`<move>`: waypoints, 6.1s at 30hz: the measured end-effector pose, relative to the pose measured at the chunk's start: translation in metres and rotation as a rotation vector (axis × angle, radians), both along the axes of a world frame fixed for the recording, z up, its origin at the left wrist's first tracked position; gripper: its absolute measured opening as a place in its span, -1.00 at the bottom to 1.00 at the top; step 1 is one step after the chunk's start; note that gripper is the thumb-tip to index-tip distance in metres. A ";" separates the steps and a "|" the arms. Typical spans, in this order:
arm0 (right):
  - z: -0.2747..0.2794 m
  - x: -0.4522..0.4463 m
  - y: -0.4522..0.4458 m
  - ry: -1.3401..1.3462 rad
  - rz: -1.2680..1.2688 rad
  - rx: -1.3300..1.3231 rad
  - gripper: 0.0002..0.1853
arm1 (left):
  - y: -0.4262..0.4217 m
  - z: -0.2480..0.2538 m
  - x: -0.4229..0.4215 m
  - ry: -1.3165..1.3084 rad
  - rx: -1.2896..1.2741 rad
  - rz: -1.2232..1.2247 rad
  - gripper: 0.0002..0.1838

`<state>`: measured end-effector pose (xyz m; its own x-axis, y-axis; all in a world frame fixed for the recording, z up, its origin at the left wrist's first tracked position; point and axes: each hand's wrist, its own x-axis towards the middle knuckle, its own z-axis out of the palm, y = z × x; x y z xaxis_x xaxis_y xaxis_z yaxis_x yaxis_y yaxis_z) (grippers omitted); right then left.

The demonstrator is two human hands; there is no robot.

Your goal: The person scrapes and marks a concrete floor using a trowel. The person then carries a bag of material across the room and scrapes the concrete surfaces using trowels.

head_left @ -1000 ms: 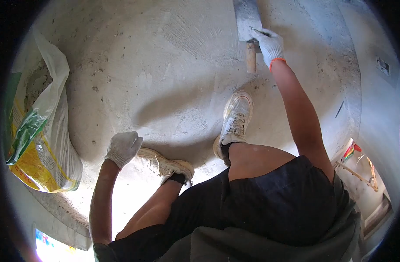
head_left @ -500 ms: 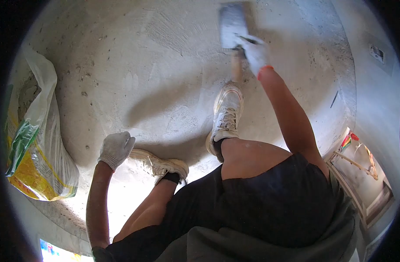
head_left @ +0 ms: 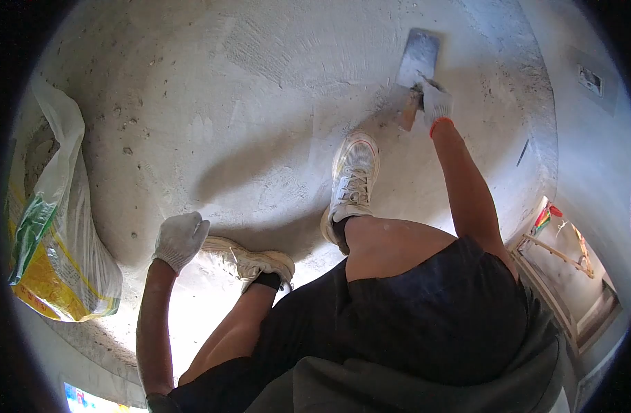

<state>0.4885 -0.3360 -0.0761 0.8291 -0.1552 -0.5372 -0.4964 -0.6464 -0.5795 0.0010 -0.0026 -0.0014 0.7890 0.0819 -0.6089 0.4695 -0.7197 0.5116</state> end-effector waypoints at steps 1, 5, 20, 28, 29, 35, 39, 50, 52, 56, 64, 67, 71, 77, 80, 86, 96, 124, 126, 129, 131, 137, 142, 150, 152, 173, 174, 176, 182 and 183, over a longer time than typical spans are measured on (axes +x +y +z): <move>-0.001 -0.006 -0.004 -0.020 -0.034 0.015 -0.75 | 0.000 0.000 0.002 -0.017 -0.005 -0.005 -0.70; 0.025 -0.036 0.005 -0.143 0.010 -0.052 -0.75 | 0.005 0.000 0.008 0.016 0.013 -0.020 -0.71; 0.016 -0.037 0.175 -0.323 0.820 0.221 -0.79 | 0.005 0.007 0.005 0.012 0.031 -0.012 -0.72; 0.037 -0.073 0.184 -0.502 1.061 0.310 -0.57 | 0.006 0.004 0.010 -0.017 0.026 -0.018 -0.71; 0.033 -0.072 0.187 -0.499 1.068 0.321 -0.56 | 0.006 0.004 0.012 -0.021 0.024 -0.021 -0.71; 0.038 -0.075 0.217 -0.393 1.156 0.322 -0.56 | 0.010 0.005 0.016 0.004 0.029 -0.003 -0.71; 0.041 -0.077 0.226 -0.420 1.223 0.168 -0.56 | 0.008 0.007 0.013 0.039 0.014 0.011 -0.70; 0.047 -0.091 0.180 -0.326 1.117 0.270 -0.54 | 0.008 0.002 0.014 0.025 0.013 -0.019 -0.68; 0.052 -0.105 0.163 -0.298 1.102 0.347 -0.54 | 0.010 0.003 0.016 0.009 0.006 -0.005 -0.68; 0.073 -0.129 0.144 -0.254 1.136 0.434 -0.53 | 0.009 0.002 0.012 0.023 -0.004 0.006 -0.68; 0.077 -0.129 0.167 -0.056 1.094 0.475 -0.50 | 0.005 0.001 0.007 0.008 -0.016 -0.017 -0.70; 0.069 -0.121 0.146 -0.163 0.994 0.555 -0.51 | 0.007 0.003 0.007 0.027 0.012 0.014 -0.70; 0.083 -0.130 0.118 -0.271 1.208 0.262 -0.53 | 0.008 0.002 0.005 0.078 0.010 -0.010 -0.69; 0.076 -0.108 0.123 -0.254 1.089 0.192 -0.57 | 0.005 0.003 0.009 0.047 -0.001 -0.030 -0.70; 0.069 -0.094 0.134 -0.355 1.078 0.205 -0.57 | 0.008 0.005 0.009 0.048 0.000 -0.015 -0.70; 0.056 -0.070 0.152 -0.498 1.079 0.272 -0.58 | 0.006 0.006 0.008 0.060 -0.005 -0.002 -0.70; 0.034 -0.074 0.198 -0.105 0.605 1.023 -0.56 | 0.009 0.001 0.010 0.045 0.010 -0.014 -0.69; 0.057 -0.081 0.117 -0.398 1.073 0.259 -0.59 | 0.010 0.004 0.013 0.041 0.018 0.010 -0.69; 0.053 -0.074 0.124 -0.432 1.045 0.292 -0.59 | 0.009 0.004 0.012 0.086 0.000 0.005 -0.68; 0.050 -0.074 0.127 -0.456 1.096 0.277 -0.58 | 0.006 0.003 0.010 0.057 0.013 -0.011 -0.68; 0.053 -0.073 0.123 -0.441 1.061 0.291 -0.58 | 0.008 0.005 0.013 0.047 0.018 -0.006 -0.69; 0.052 -0.057 0.101 -0.451 1.098 0.251 -0.58 | 0.012 0.003 0.009 0.030 0.037 -0.011 -0.69; 0.048 -0.031 0.108 -0.464 1.112 0.060 -0.58 | 0.009 0.004 0.008 0.043 0.011 -0.012 -0.68; 0.070 -0.051 0.081 -0.490 1.119 0.111 -0.60 | 0.007 0.004 0.006 0.095 0.020 -0.023 -0.67; 0.069 -0.041 0.088 -0.491 1.075 0.071 -0.60 | 0.004 0.003 0.007 0.070 0.019 -0.028 -0.68; 0.075 -0.035 0.076 -0.497 1.035 -0.049 -0.58 | 0.008 0.002 0.011 0.037 0.043 -0.036 -0.69; 0.069 -0.026 0.076 -0.476 1.040 -0.088 -0.58 | 0.008 0.003 0.012 0.051 0.039 -0.024 -0.69; 0.059 -0.010 0.073 -0.434 1.049 -0.163 -0.59 | 0.006 0.002 0.009 0.039 0.048 -0.027 -0.69; 0.066 -0.024 0.055 -0.643 1.100 0.024 -0.59 | 0.002 0.002 0.004 0.075 -0.001 -0.019 -0.70; 0.066 -0.017 0.056 -0.575 1.086 -0.049 -0.59 | 0.001 0.001 0.003 0.067 -0.008 -0.034 -0.70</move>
